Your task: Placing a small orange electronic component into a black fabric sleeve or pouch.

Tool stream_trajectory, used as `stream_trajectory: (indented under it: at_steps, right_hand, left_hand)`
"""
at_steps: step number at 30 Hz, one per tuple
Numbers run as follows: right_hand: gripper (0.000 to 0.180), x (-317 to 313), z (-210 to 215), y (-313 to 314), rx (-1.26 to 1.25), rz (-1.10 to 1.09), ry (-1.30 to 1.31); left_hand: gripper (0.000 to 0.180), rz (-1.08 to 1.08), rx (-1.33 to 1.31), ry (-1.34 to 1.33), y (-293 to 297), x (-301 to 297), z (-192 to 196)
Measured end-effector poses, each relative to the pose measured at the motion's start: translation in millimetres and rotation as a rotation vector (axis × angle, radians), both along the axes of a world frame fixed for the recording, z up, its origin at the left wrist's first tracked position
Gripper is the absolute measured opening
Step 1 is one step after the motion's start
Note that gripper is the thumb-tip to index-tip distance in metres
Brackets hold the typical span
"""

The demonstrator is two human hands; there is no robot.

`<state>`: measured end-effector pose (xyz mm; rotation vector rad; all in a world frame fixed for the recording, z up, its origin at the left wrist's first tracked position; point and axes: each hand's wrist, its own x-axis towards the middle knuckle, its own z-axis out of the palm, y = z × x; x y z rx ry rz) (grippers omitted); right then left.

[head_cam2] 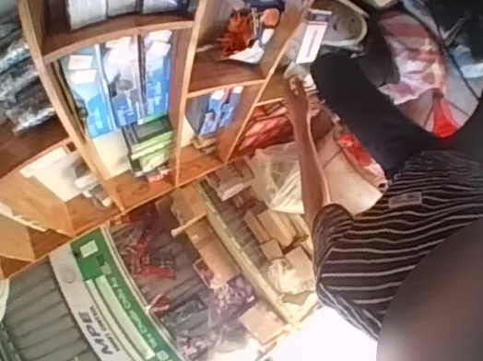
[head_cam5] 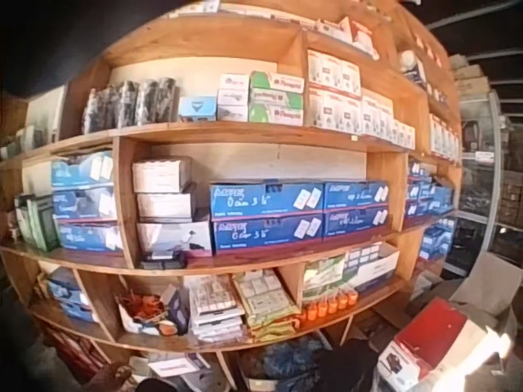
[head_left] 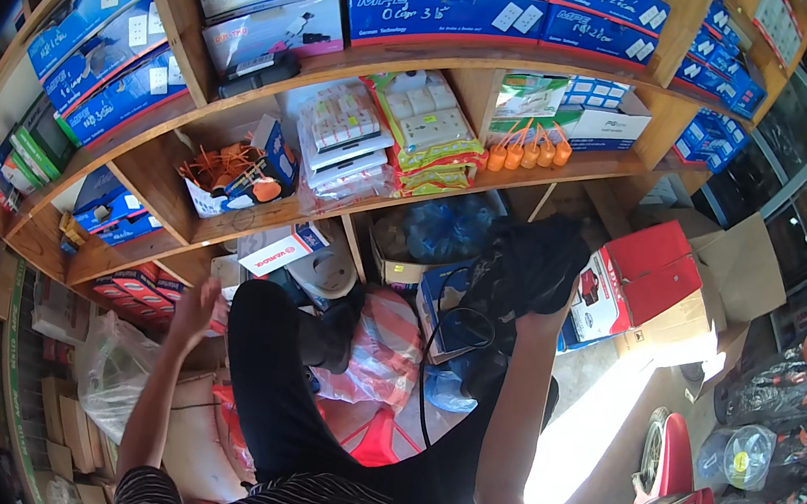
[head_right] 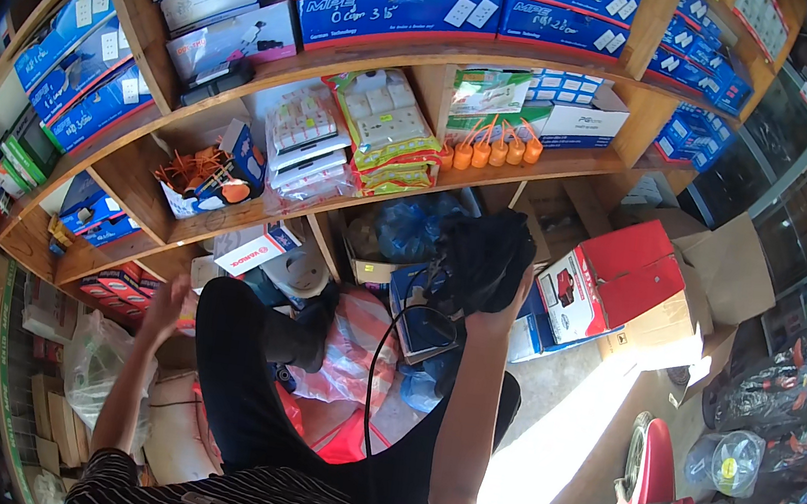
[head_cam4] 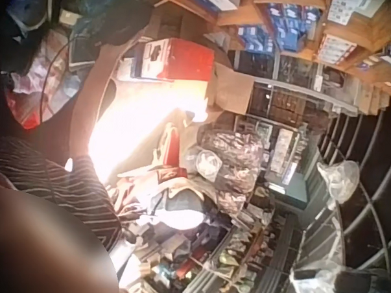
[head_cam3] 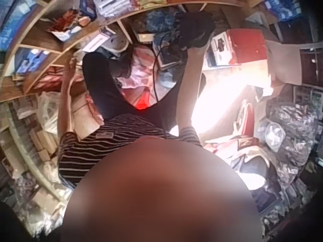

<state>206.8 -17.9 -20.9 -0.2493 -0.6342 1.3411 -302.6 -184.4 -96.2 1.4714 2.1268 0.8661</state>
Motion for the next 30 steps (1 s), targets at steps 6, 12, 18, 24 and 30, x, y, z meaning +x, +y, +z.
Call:
stream_trajectory:
  at_steps: [6, 12, 18, 24, 30]
  right_hand:
    - [0.030, -6, 6, 15, 0.360, -0.970, -1.380]
    - [0.028, -11, -46, 14, 0.178, -0.645, -0.943]
    - [0.037, 1, -69, 15, 0.143, 0.001, -0.022]
    - [0.038, -8, -49, 4, 0.008, -0.460, -1.057]
    - [0.036, 10, -58, 14, -0.051, -0.638, -0.962]
  left_hand:
    - [0.015, -0.314, 0.374, 0.521, 178, -7, 129]
    - [0.036, -0.190, -0.024, 0.610, 245, -71, 102]
    - [0.043, -0.156, -0.134, 0.429, 251, -73, 81]
    - [0.025, -0.178, -0.102, 1.275, 265, -94, 81]
    - [0.011, -0.273, 0.288, 1.001, 223, -67, 131]
